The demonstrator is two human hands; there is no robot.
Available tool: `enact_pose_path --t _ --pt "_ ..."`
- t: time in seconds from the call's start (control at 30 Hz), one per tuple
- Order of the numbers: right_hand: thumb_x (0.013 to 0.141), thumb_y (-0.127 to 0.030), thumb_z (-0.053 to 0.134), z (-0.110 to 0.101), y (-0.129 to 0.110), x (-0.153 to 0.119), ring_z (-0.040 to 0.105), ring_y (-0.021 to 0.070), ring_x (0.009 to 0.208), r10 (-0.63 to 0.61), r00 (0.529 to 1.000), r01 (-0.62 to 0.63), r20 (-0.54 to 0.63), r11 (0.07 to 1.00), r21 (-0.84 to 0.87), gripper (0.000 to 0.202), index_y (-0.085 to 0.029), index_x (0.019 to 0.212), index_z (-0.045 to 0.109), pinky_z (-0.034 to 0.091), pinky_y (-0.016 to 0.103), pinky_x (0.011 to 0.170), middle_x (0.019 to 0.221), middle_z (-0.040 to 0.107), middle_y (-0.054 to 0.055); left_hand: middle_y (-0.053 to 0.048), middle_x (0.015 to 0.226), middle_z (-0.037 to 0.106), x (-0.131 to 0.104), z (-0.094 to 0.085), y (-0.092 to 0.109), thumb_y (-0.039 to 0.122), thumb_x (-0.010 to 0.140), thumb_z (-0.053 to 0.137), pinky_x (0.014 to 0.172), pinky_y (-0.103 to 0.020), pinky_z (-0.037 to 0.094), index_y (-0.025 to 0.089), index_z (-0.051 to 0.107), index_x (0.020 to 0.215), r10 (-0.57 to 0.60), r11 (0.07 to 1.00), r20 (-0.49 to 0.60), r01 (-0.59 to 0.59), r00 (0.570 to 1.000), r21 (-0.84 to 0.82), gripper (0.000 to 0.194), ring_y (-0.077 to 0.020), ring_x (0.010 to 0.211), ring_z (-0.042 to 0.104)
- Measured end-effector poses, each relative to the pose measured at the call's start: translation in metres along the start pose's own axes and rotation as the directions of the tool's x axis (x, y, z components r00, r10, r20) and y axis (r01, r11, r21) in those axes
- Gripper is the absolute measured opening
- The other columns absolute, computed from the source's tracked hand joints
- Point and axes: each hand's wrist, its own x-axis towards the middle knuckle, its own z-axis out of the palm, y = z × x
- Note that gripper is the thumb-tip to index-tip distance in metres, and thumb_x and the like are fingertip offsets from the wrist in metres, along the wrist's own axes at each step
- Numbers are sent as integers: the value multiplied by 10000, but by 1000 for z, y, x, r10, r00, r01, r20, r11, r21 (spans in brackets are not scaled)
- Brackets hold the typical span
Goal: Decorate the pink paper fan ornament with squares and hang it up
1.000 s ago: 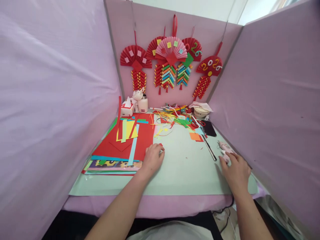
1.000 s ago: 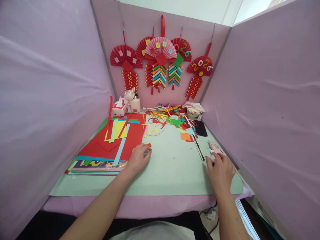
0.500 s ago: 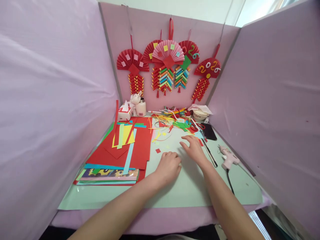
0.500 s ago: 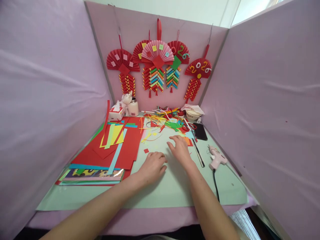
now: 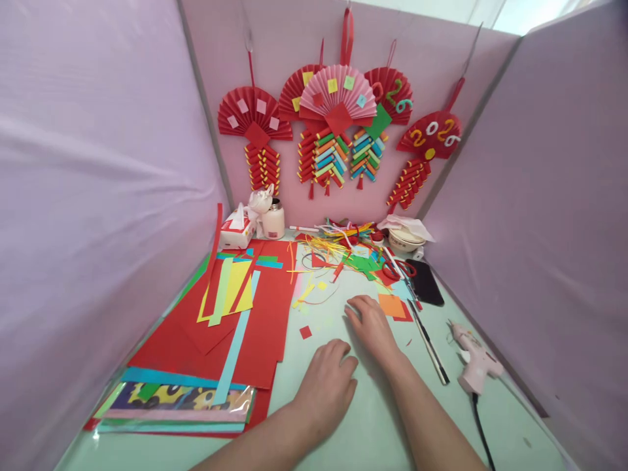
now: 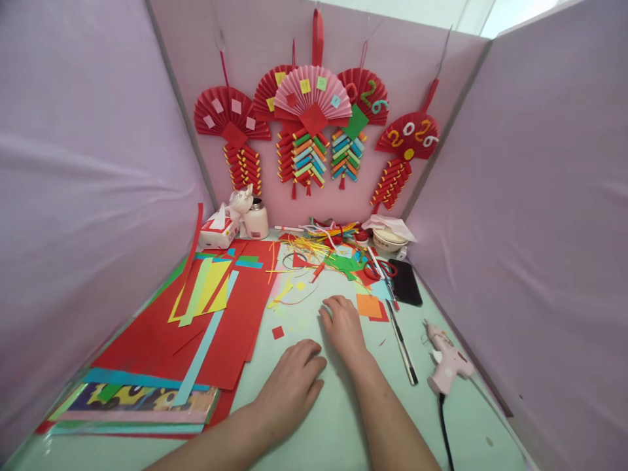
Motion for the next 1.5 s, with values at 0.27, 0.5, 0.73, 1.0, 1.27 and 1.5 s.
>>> enact_pose_path --t 0.27,0.5,0.73,1.0,1.27,1.5 --pt "902 -270 465 8 8 1 585 242 1013 9 998 -3 -65 996 93 248 -179 1043 646 455 389 923 1071 637 107 -98 1288 527 -3 12 -5 146 837 553 1061 -437 388 181 579 1067 52 998 -19 -51 998 23 234 -268 1274 424" --pt "871 -241 528 -25 -21 48 624 241 931 -35 993 47 116 994 -99 233 -175 1050 663 459 343 830 1015 670 100 -121 1289 531 -3 12 -8 219 863 568 1047 -438 403 167 586 1116 92 995 -33 -91 995 41 259 -284 1276 423" --pt "825 -208 583 -25 -46 128 607 228 983 -17 979 58 204 979 -197 296 -170 1113 646 416 286 799 1070 665 114 -127 1276 547 -4 12 -9 266 886 534 1039 -445 410 161 599 1091 105 993 -19 -104 994 46 240 -293 1276 431" --pt "769 -236 639 -17 -12 147 588 249 954 139 946 -24 291 930 -367 265 -156 1018 676 404 298 765 1014 648 136 -135 1292 541 -4 23 -14 340 884 543 1022 -440 419 165 595 1084 123 990 -20 -122 992 64 270 -295 1276 430" --pt "704 -244 716 1 1 162 502 255 1031 47 924 85 380 942 -324 264 -249 968 719 391 297 828 990 576 86 -125 1265 566 -1 28 -17 360 852 591 999 -424 443 170 603 1039 143 986 -14 -142 990 88 267 -296 1254 464" --pt "788 -254 626 9 -9 172 497 254 1009 30 951 83 309 934 -347 258 -188 1030 684 380 324 851 1012 573 120 -120 1232 597 0 40 -19 333 808 632 966 -420 466 184 620 1005 152 980 -53 -143 987 140 247 -301 1213 512"
